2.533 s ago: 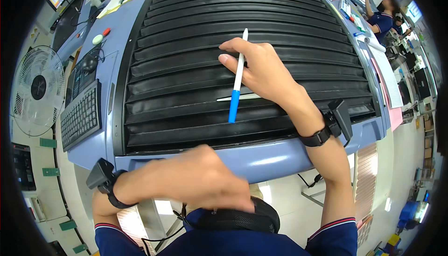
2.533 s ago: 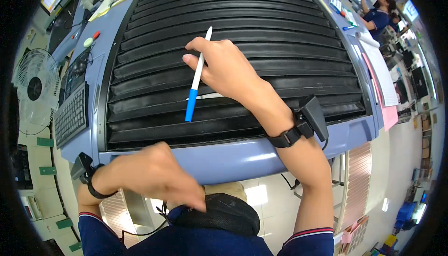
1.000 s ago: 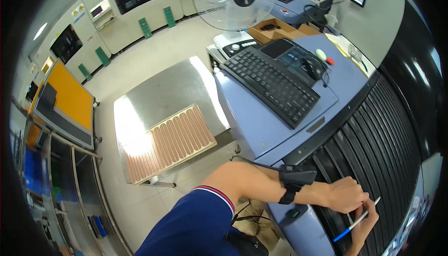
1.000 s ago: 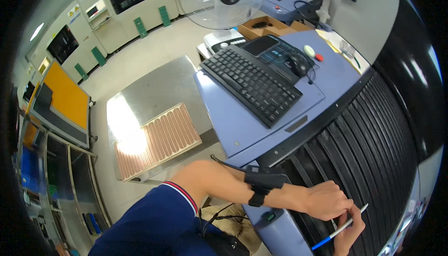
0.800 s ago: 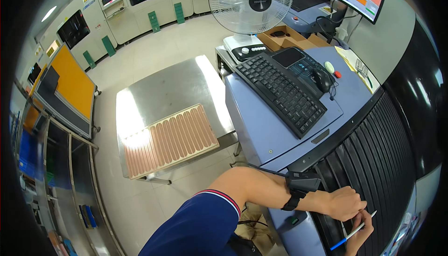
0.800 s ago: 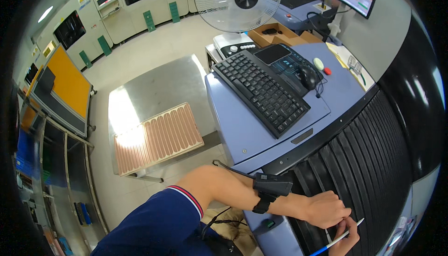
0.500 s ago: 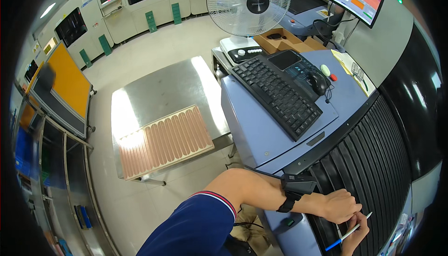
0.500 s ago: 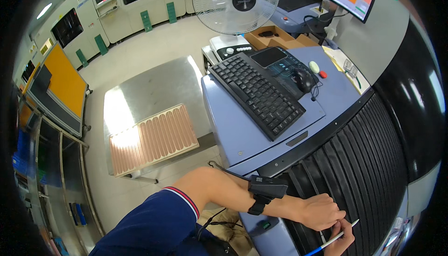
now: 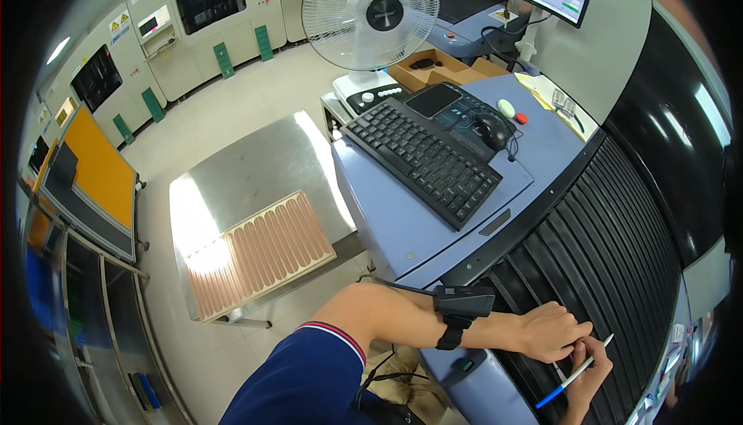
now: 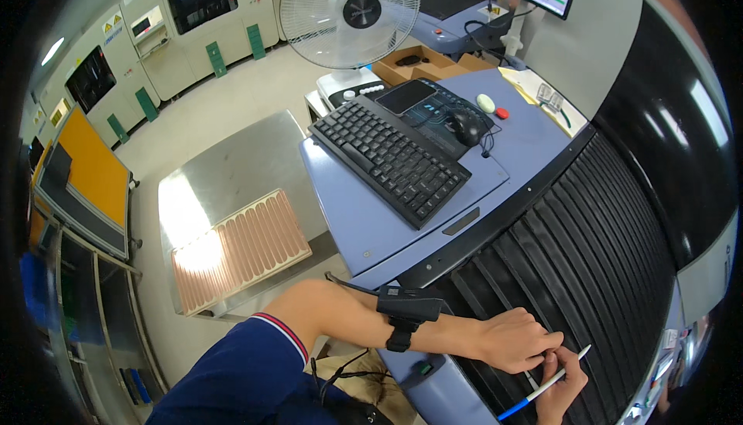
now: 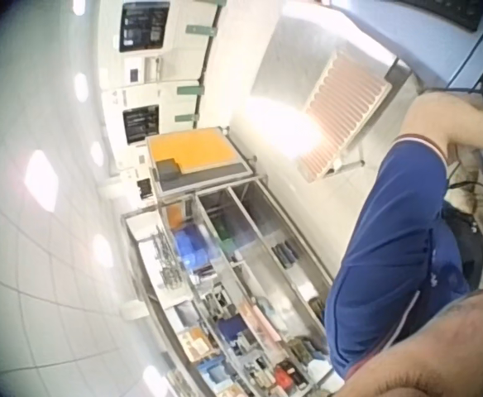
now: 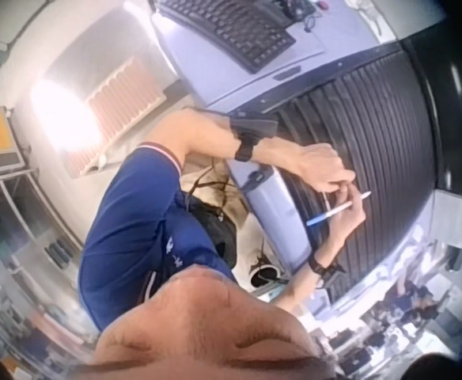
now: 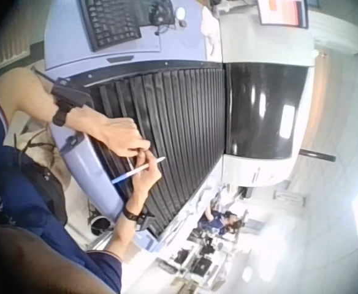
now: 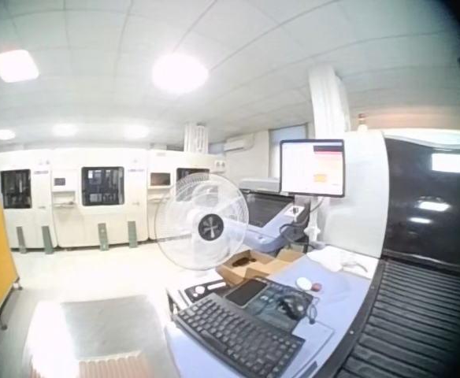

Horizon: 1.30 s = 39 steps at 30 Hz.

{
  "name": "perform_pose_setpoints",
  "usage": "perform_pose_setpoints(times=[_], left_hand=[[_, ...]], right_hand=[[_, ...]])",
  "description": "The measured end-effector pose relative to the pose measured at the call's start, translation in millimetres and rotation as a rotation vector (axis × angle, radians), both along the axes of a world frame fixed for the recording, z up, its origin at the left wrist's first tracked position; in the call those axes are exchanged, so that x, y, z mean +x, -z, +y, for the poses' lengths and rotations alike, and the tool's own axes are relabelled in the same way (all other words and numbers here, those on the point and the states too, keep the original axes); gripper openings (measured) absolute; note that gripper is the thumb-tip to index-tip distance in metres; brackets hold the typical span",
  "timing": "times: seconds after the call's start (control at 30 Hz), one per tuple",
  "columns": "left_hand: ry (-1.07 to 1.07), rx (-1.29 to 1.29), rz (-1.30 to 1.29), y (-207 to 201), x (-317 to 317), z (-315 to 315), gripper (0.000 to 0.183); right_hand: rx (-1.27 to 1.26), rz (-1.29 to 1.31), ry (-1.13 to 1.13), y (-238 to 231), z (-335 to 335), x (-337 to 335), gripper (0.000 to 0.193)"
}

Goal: Inspecting PCB sheets and marking specific areas with a blue pen at a fabrication workstation.

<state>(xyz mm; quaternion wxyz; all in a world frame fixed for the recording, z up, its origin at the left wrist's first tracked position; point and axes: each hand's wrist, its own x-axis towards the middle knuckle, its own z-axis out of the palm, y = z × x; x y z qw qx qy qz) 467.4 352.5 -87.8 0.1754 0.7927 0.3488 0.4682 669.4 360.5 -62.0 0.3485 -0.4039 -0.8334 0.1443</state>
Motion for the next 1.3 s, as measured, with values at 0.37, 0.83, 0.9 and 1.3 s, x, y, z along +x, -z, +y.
perform_pose_setpoints(times=[0.37, 0.83, 0.9, 1.3], left_hand=[[-0.142, 0.068, 0.075, 1, -12, -7, 0.019], [-0.087, -0.178, 0.048, -1, 4, -3, 0.009], [-0.089, -0.143, 0.021, -2, 2, -3, 0.008], [-0.075, -0.163, 0.13, -17, -6, -10, 0.015]], right_hand=[[-0.202, -0.001, -0.019, -25, -8, -16, 0.015], [-0.018, 0.137, -0.211, 6, 9, 14, 0.019], [-0.02, 0.161, -0.205, 5, 11, 11, 0.02], [0.001, 0.148, -0.183, -1, 6, 9, 0.017]])
